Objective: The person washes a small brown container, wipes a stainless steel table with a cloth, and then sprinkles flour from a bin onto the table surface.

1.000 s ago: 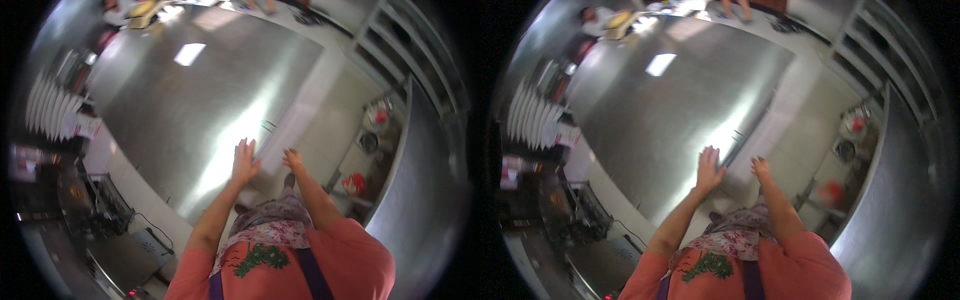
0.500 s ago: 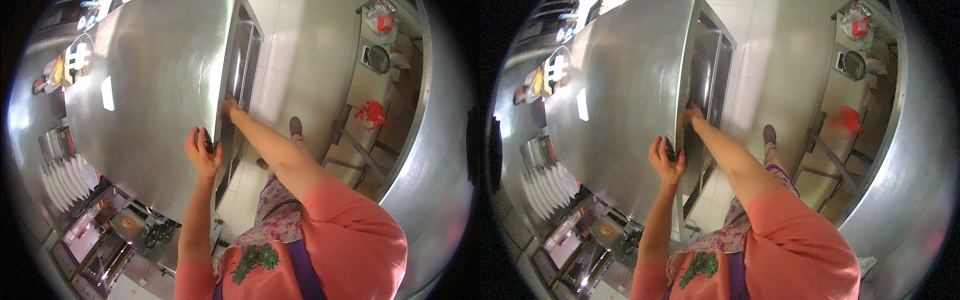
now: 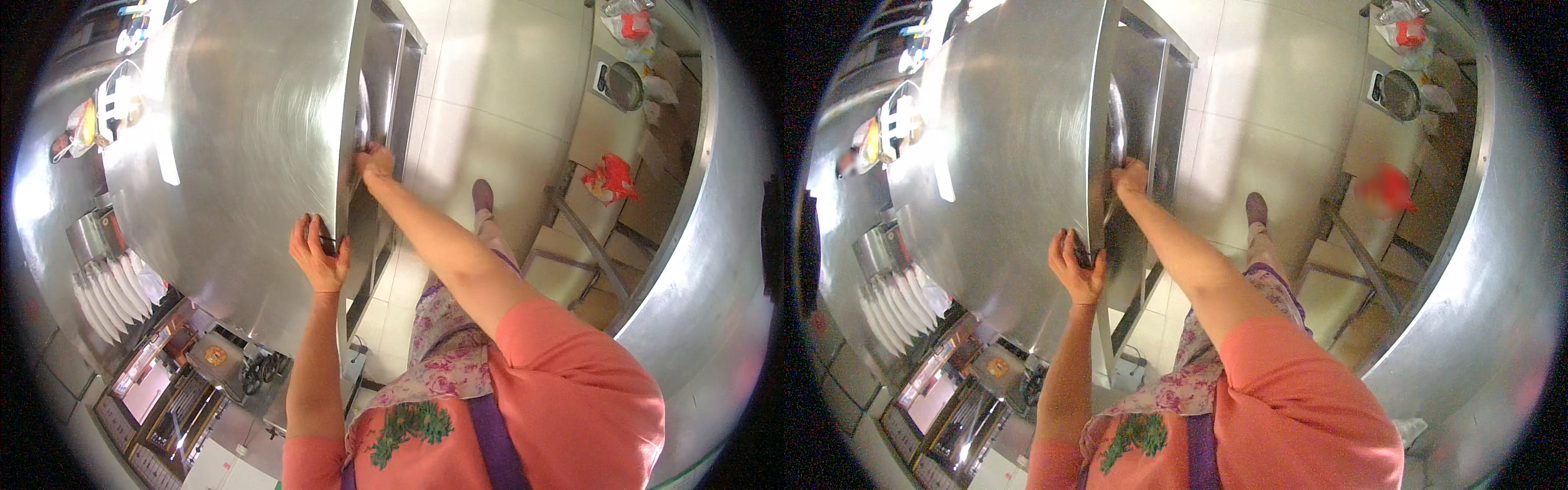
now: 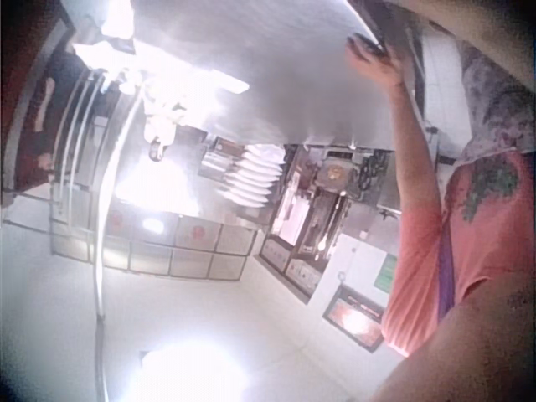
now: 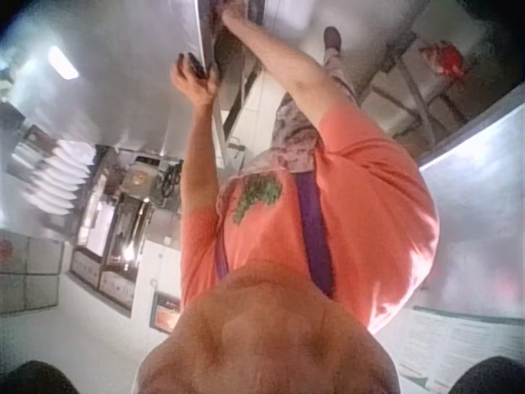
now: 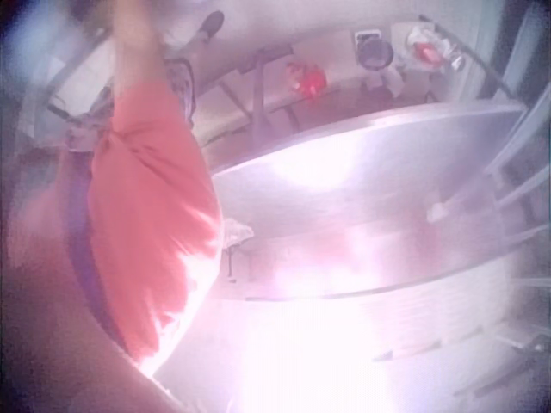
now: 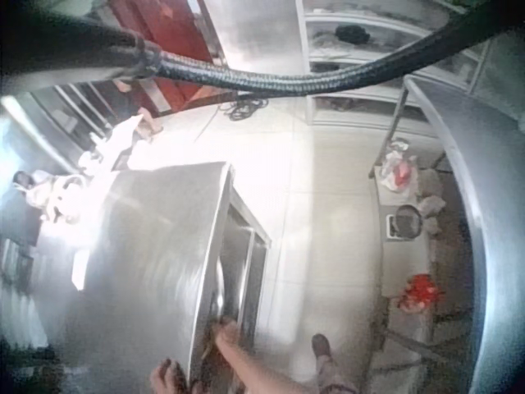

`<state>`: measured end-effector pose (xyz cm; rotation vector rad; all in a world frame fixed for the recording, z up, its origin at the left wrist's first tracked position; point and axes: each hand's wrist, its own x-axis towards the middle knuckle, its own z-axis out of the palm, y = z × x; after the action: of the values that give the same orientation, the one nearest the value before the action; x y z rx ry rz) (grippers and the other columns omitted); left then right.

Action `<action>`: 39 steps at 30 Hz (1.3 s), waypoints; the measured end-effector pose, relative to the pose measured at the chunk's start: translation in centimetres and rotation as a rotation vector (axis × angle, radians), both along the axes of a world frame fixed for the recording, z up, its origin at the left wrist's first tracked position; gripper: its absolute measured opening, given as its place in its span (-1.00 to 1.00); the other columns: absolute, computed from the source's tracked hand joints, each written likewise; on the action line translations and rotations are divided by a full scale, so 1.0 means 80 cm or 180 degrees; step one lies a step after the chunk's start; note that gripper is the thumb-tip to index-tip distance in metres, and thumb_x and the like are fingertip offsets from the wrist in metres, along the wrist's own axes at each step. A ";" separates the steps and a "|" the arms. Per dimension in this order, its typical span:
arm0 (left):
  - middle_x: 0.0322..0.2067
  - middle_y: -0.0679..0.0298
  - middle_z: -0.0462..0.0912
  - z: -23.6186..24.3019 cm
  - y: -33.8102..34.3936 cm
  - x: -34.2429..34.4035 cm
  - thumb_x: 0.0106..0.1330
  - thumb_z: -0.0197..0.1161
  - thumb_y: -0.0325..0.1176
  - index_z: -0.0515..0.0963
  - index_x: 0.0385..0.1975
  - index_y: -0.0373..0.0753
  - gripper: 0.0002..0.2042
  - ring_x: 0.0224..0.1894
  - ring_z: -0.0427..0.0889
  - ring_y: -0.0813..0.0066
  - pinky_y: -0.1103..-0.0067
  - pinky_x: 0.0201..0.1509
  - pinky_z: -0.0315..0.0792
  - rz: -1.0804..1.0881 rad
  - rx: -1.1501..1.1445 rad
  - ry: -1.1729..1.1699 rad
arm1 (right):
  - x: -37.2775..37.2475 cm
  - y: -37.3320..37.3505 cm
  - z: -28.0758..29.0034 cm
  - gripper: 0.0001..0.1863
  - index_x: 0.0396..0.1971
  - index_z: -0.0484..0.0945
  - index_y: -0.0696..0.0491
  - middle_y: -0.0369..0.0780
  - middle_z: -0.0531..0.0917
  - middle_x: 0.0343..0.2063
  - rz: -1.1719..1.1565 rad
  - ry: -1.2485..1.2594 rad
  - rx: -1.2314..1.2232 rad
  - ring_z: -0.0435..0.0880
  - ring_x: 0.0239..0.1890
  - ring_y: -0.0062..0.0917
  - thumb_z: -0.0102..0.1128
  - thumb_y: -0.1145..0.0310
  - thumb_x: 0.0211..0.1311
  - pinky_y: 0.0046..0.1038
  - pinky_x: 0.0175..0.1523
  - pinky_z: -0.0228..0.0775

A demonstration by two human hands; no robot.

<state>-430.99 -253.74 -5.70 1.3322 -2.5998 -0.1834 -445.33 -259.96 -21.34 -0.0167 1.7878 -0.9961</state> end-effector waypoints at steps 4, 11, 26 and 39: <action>0.09 0.03 0.29 0.001 0.001 -0.002 -0.01 0.29 -0.18 0.27 0.13 -0.20 -0.35 0.13 0.25 0.03 0.21 0.17 0.11 -0.0031 -0.0067 -0.0005 | -0.060 0.052 0.022 -0.58 -0.29 0.55 0.25 -0.08 0.64 -0.32 0.0052 -0.0692 -0.0120 0.59 -0.21 -0.35 0.36 0.39 -0.25 -0.39 -0.09 0.35; 0.09 0.04 0.30 0.004 0.000 -0.005 -0.02 0.28 -0.16 0.28 0.12 -0.19 -0.36 0.12 0.27 0.02 0.22 0.17 0.12 -0.0104 -0.0132 0.0052 | -0.109 0.119 0.024 -0.69 -0.51 0.59 0.20 -0.16 0.62 -0.56 -0.0400 -0.0430 -0.0181 0.56 -0.47 -0.41 0.36 0.30 -0.30 -0.41 -0.27 0.37; 0.07 0.08 0.33 0.011 -0.005 0.000 -0.02 0.27 -0.18 0.33 0.07 -0.20 -0.41 0.11 0.28 0.05 0.24 0.16 0.15 -0.0076 -0.0139 0.0073 | -0.138 0.159 0.032 -0.65 -0.29 0.53 0.20 -0.14 0.56 -0.29 -0.0331 0.0584 -0.0374 0.54 -0.27 -0.43 0.33 0.41 -0.15 -0.39 -0.18 0.39; 0.04 0.07 0.36 0.011 -0.017 0.011 -0.20 0.31 -0.27 0.39 -0.01 -0.22 -0.39 0.07 0.33 0.06 0.24 0.13 0.19 0.0196 0.0156 0.0199 | -0.113 -0.050 -0.019 -0.38 0.25 0.17 -0.15 -0.26 0.13 0.30 0.5028 0.3315 0.0258 0.00 0.35 -0.37 0.01 0.05 0.19 -0.03 0.29 -0.10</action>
<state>-430.12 -255.10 -4.80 1.3978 -2.5144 -0.2759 -454.41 -263.96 -22.84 -1.8390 1.8428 0.3770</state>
